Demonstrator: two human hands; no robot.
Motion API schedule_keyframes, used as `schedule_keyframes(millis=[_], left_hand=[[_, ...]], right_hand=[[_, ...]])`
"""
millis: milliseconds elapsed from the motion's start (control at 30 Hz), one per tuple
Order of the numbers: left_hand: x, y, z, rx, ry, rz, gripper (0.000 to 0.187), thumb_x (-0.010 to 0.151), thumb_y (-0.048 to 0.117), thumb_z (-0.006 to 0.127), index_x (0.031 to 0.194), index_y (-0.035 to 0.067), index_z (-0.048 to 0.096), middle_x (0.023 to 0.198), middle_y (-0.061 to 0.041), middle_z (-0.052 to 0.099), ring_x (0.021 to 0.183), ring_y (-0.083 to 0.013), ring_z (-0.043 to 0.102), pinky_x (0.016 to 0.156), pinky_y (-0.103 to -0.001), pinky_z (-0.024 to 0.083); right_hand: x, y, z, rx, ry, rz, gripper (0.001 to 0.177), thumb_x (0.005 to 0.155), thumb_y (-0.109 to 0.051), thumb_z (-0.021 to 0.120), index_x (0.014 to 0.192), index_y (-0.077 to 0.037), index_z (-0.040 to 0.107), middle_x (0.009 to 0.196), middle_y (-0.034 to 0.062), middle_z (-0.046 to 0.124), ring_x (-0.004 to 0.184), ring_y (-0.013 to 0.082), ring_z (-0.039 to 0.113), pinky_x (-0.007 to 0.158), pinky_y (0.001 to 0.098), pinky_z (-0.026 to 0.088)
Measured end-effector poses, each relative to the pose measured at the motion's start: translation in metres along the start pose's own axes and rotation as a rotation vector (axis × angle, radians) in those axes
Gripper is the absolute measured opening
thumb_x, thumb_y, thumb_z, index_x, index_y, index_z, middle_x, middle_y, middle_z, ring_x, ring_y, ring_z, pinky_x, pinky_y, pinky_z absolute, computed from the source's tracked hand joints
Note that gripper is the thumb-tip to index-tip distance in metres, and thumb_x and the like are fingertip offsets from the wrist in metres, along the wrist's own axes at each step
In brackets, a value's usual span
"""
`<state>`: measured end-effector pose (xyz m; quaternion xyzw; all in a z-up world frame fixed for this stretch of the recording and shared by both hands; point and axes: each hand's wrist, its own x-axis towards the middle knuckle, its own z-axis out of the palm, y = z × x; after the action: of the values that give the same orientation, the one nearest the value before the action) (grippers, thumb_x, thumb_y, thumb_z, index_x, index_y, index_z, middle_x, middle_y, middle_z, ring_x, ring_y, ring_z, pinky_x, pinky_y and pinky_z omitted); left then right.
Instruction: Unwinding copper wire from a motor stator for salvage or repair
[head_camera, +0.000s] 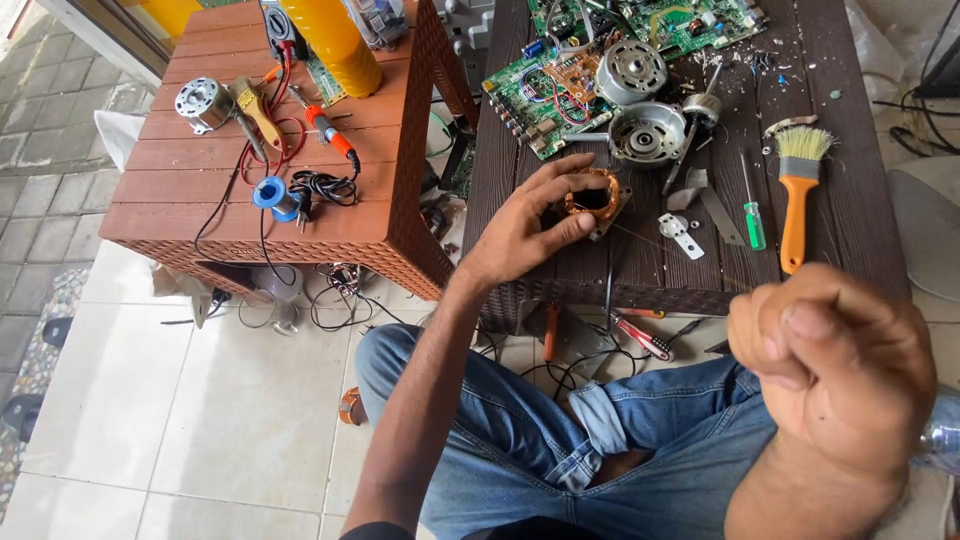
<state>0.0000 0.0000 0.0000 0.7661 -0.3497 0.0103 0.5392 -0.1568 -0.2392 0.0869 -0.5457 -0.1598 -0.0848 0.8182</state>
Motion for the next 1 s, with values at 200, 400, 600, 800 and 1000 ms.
schedule_keyframes(millis=[200, 400, 600, 800, 1000], left_hand=[[0.003, -0.004, 0.008, 0.350, 0.028, 0.074, 0.047, 0.088, 0.043, 0.074, 0.121, 0.010, 0.070, 0.150, -0.010, 0.049, 0.127, -0.0297, 0.062, 0.106, -0.045, 0.052], [0.000, -0.002, 0.008, 0.391, 0.019, 0.061, 0.043, 0.089, 0.042, 0.074, 0.118, 0.011, 0.069, 0.150, -0.008, 0.047, 0.125, -0.0256, 0.061, 0.102, -0.044, 0.049], [0.001, -0.005, 0.008, 0.388, -0.001, 0.000, 0.040, 0.088, 0.041, 0.075, 0.117, 0.014, 0.069, 0.151, -0.007, 0.047, 0.129, -0.0240, 0.058, 0.103, -0.043, 0.044], [0.003, -0.001, 0.005, 0.335, 0.004, 0.057, 0.033, 0.086, 0.039, 0.077, 0.102, 0.011, 0.073, 0.146, -0.007, 0.051, 0.122, -0.0252, 0.062, 0.100, -0.042, 0.050], [0.004, -0.007, 0.009, 0.363, 0.001, 0.050, 0.034, 0.087, 0.044, 0.074, 0.102, 0.013, 0.075, 0.148, -0.007, 0.048, 0.123, -0.0249, 0.060, 0.102, -0.044, 0.047]], right_hand=[[0.017, -0.017, 0.048, -0.405, -0.150, -0.048, 0.009, 0.077, -0.006, 0.058, 0.068, -0.007, 0.058, 0.053, -0.0083, 0.044, 0.045, 0.0032, 0.023, 0.042, 0.0221, 0.022], [-0.018, 0.065, 0.110, -0.722, -0.753, -0.190, 0.020, 0.067, -0.003, 0.069, 0.056, -0.010, 0.053, 0.048, 0.0038, 0.059, 0.033, 0.0157, 0.045, 0.036, 0.0315, 0.039], [0.015, 0.024, 0.068, -0.124, -0.751, -0.127, 0.032, 0.069, -0.004, 0.065, 0.058, -0.012, 0.036, 0.052, -0.0025, 0.035, 0.042, 0.0166, 0.029, 0.045, 0.0333, 0.028], [0.095, 0.021, -0.052, 0.081, -0.208, -0.194, 0.020, 0.113, -0.037, 0.046, 0.093, -0.035, 0.046, 0.061, -0.0162, 0.027, 0.050, -0.0010, 0.019, 0.053, 0.0169, 0.021], [0.190, 0.084, -0.148, 0.421, -0.105, -0.124, 0.022, 0.117, -0.034, 0.060, 0.096, -0.027, 0.058, 0.064, -0.0144, 0.031, 0.053, 0.0006, 0.025, 0.055, 0.0190, 0.023]])
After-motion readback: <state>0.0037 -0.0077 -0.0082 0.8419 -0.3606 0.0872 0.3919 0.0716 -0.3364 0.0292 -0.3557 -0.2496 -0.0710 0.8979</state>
